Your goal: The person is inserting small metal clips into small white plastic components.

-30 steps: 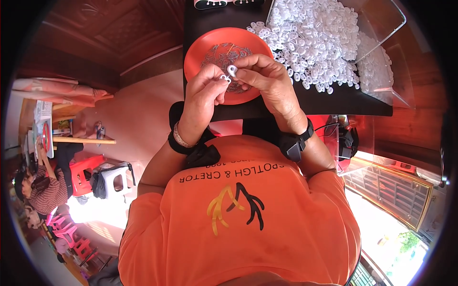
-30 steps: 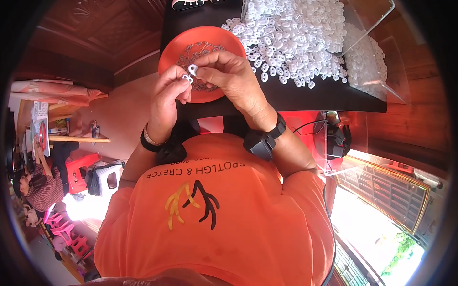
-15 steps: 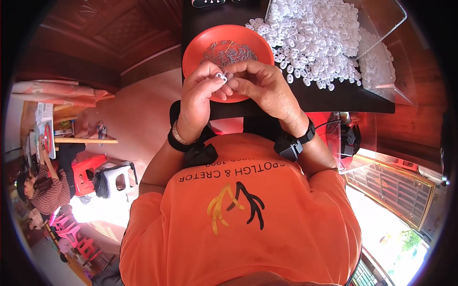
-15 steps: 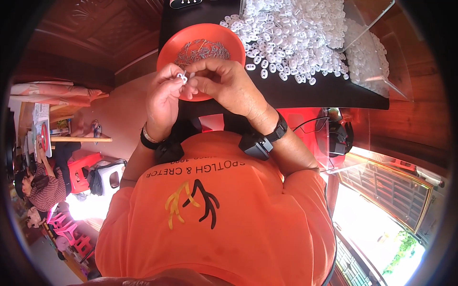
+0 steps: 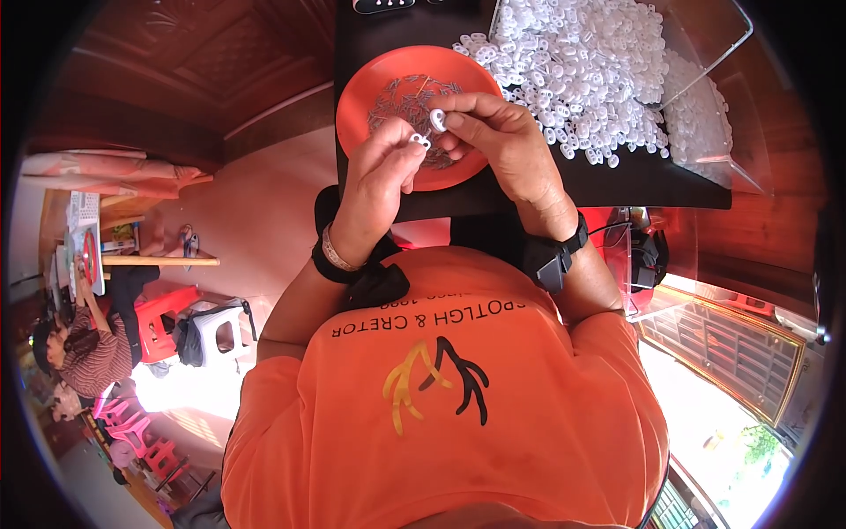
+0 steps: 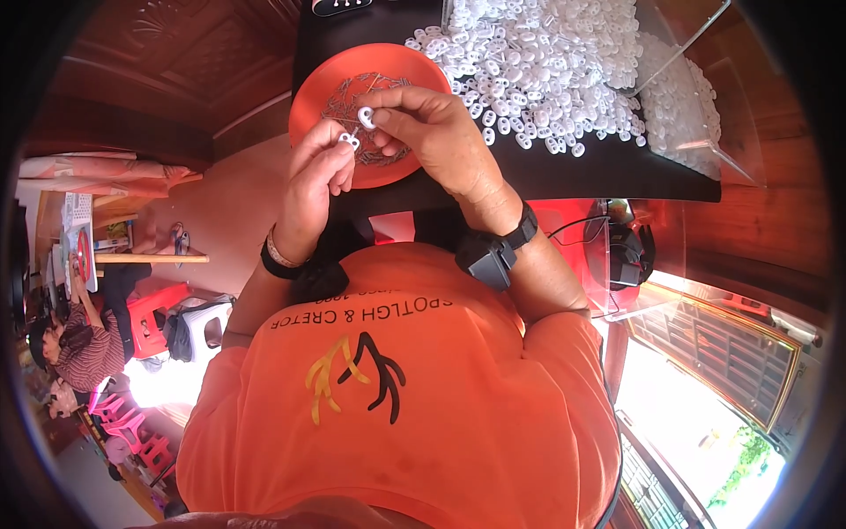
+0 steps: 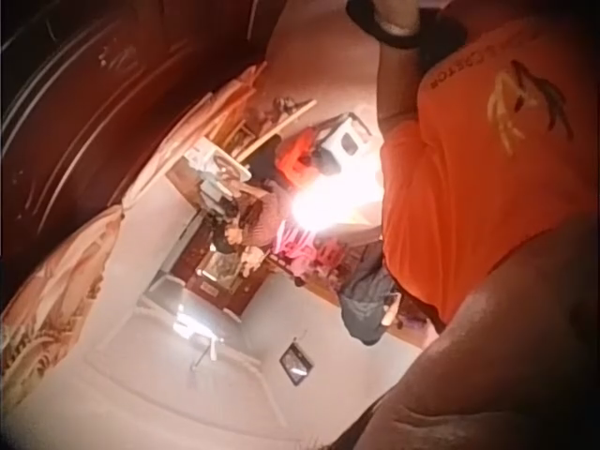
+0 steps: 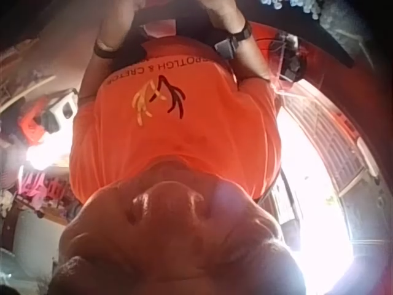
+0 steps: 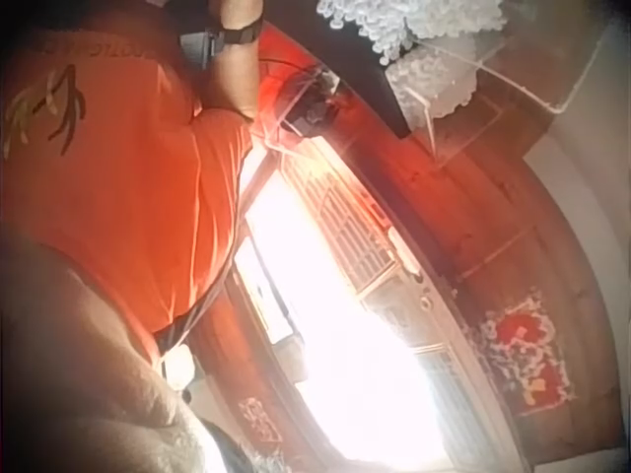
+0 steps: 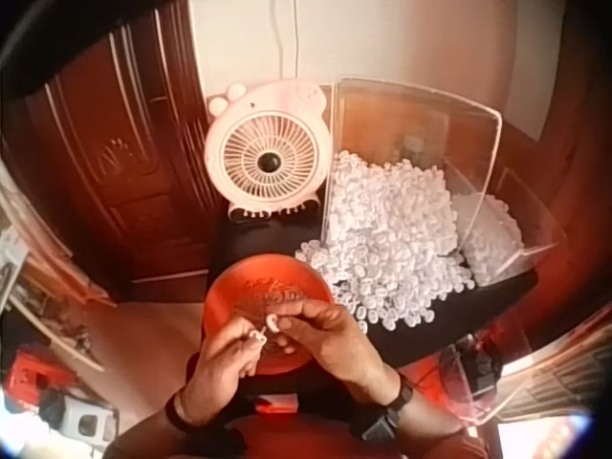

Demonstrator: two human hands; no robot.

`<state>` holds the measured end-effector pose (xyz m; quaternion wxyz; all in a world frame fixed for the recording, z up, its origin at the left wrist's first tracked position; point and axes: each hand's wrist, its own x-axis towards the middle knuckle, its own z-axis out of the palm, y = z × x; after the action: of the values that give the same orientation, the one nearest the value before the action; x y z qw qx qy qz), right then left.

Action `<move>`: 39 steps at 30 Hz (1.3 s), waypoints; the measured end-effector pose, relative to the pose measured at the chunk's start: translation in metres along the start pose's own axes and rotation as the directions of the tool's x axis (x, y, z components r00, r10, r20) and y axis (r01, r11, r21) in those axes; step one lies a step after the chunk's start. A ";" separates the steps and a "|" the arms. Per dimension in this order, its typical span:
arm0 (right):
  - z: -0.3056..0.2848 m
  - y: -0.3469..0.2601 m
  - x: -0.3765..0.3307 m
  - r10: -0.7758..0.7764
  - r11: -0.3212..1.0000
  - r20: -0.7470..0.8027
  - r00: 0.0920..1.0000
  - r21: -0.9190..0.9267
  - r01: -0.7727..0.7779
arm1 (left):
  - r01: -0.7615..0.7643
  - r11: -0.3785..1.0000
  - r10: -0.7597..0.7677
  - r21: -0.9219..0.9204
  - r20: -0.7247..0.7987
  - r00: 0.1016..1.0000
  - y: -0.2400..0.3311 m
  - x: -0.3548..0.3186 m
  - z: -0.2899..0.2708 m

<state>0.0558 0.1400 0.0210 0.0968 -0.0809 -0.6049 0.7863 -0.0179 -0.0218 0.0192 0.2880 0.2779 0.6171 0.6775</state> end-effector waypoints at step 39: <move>0.011 -0.011 -0.016 -0.353 0.783 0.144 0.924 -0.496 0.376 | 0.044 0.998 -0.044 -0.043 0.004 0.999 0.007 -0.003 0.005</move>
<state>0.0696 0.1282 0.0343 0.2085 0.0316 -0.7987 0.5635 -0.0126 -0.0209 0.0270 0.3099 0.2591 0.6077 0.6837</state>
